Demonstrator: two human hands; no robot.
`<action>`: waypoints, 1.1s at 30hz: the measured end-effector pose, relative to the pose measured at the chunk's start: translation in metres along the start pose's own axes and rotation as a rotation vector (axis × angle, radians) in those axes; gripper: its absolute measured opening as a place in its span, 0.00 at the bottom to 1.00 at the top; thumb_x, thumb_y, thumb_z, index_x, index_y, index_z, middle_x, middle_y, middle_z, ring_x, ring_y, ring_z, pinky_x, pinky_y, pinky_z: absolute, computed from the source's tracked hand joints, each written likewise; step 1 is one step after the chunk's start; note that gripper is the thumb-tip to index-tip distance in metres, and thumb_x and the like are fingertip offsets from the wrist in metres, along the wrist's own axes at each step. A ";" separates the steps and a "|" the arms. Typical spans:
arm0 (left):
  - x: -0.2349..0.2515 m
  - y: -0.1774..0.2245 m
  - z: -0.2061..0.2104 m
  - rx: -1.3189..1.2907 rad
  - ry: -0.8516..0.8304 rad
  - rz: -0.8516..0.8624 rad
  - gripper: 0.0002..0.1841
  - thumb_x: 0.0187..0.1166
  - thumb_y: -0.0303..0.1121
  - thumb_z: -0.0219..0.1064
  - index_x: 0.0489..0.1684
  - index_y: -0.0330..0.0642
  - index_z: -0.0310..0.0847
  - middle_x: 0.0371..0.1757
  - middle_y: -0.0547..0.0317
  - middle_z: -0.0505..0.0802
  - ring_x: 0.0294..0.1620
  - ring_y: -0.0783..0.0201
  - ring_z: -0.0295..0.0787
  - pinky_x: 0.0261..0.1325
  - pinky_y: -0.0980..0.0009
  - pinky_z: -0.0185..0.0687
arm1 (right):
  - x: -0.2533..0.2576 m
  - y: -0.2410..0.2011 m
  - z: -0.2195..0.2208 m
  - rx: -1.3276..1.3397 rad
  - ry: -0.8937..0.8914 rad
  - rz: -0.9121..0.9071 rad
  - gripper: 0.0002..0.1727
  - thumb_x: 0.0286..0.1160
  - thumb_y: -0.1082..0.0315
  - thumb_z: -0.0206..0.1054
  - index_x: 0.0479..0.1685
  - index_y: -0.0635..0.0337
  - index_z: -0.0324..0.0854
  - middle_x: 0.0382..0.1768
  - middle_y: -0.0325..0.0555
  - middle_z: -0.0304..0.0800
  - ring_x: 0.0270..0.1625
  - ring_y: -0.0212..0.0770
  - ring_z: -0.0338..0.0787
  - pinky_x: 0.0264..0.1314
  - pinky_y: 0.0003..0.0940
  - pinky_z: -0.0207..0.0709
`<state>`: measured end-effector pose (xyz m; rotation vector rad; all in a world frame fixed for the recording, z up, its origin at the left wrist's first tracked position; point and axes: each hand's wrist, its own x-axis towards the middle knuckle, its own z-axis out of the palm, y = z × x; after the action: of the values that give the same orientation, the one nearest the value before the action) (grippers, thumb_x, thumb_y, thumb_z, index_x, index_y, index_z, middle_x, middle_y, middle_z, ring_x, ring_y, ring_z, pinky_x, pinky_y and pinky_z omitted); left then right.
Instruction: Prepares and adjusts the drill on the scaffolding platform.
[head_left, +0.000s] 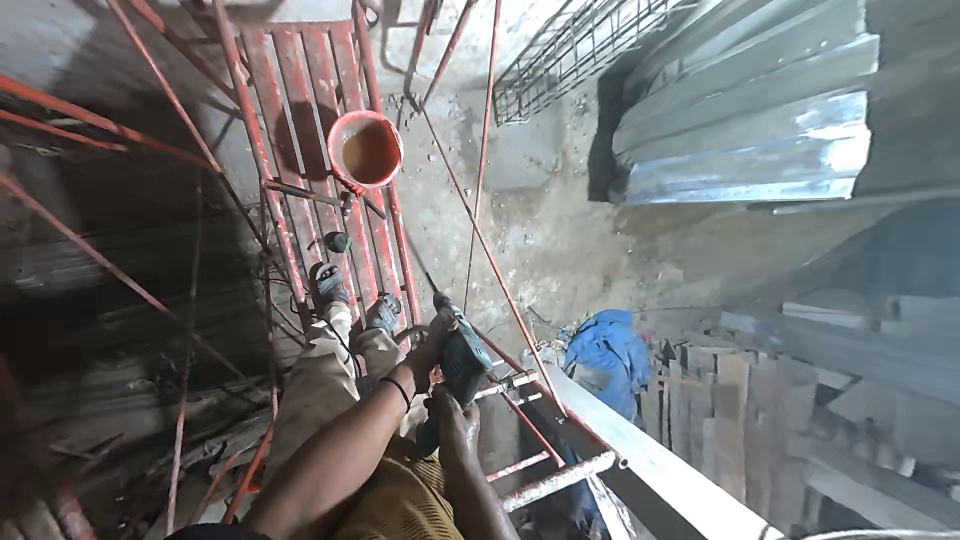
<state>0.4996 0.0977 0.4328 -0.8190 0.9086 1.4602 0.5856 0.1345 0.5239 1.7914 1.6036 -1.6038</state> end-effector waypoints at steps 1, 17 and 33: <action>-0.001 -0.002 0.001 0.008 -0.004 0.011 0.27 0.87 0.58 0.54 0.70 0.48 0.77 0.57 0.53 0.89 0.57 0.60 0.86 0.59 0.56 0.82 | -0.001 0.003 -0.002 -0.015 -0.004 -0.018 0.11 0.78 0.68 0.69 0.46 0.69 0.83 0.28 0.50 0.91 0.27 0.40 0.89 0.34 0.37 0.85; -0.042 -0.015 0.020 0.110 -0.011 0.213 0.23 0.84 0.50 0.65 0.63 0.39 0.83 0.55 0.54 0.91 0.55 0.64 0.87 0.61 0.64 0.82 | -0.016 0.007 -0.052 0.272 -0.230 -0.136 0.28 0.64 0.67 0.70 0.64 0.72 0.72 0.43 0.59 0.92 0.43 0.49 0.94 0.48 0.48 0.90; -0.134 0.043 0.027 0.099 0.042 0.424 0.28 0.71 0.49 0.79 0.60 0.36 0.83 0.47 0.51 0.95 0.47 0.62 0.93 0.55 0.62 0.89 | -0.058 -0.028 -0.026 0.504 -0.388 -0.320 0.32 0.42 0.77 0.74 0.57 0.68 0.72 0.40 0.52 0.93 0.40 0.43 0.95 0.45 0.43 0.91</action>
<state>0.4681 0.0600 0.5673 -0.6072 1.2294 1.7489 0.5893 0.1332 0.5931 1.3226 1.4364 -2.5020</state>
